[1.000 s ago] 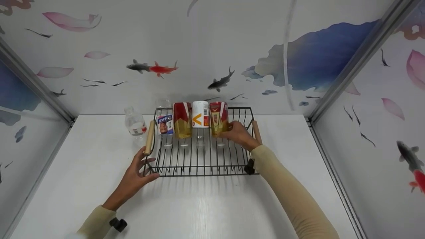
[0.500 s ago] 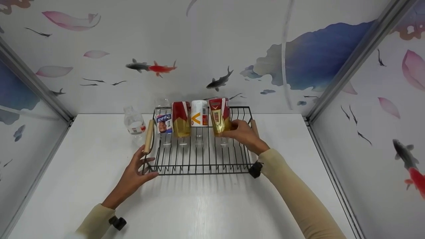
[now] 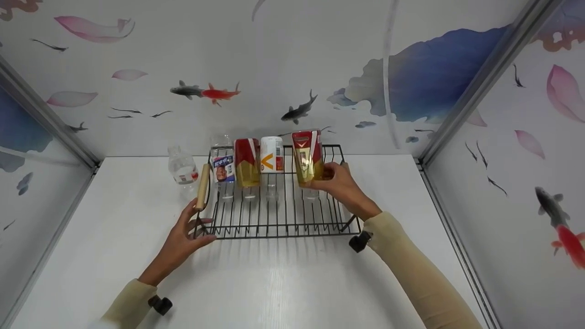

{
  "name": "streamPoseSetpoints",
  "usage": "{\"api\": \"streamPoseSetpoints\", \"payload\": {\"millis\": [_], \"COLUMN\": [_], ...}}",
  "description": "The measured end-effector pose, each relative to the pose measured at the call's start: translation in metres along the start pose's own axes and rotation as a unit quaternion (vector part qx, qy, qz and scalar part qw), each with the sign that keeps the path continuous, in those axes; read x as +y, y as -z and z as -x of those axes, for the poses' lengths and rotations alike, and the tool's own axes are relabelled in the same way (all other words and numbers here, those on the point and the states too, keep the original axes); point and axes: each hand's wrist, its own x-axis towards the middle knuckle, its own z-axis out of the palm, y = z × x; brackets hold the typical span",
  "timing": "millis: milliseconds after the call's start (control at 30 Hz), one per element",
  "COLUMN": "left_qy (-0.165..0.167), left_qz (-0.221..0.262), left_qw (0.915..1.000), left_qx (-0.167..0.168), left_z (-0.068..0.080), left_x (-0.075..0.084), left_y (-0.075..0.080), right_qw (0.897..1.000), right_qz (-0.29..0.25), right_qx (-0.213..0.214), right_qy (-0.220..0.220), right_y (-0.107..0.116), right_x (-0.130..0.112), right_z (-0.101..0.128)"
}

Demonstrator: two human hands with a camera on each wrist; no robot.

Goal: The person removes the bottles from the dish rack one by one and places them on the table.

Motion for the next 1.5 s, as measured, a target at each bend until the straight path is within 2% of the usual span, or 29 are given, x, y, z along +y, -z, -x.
{"api": "streamPoseSetpoints", "payload": {"millis": [333, 700, 1067, 1500], "left_qy": [0.001, 0.01, 0.022, 0.013], "left_qz": [0.008, 0.002, -0.006, -0.056], "left_qw": [1.0, 0.9999, 0.9997, 0.9983], "left_qx": [0.0, 0.002, -0.006, -0.008], "left_z": [0.0, -0.001, -0.002, -0.003], "left_x": [0.001, 0.002, 0.006, 0.015], "left_y": [0.001, 0.001, 0.003, 0.005], "right_qw": [1.0, 0.999, 0.999, 0.993], "right_qz": [0.0, 0.039, 0.04, 0.077], "right_qx": [0.002, 0.003, -0.01, -0.052], "right_qy": [0.01, 0.018, 0.027, 0.073], "right_y": [0.0, -0.009, -0.02, -0.031], "right_x": [-0.001, 0.005, -0.004, -0.002], "right_z": [0.014, 0.023, 0.038, 0.048]}}
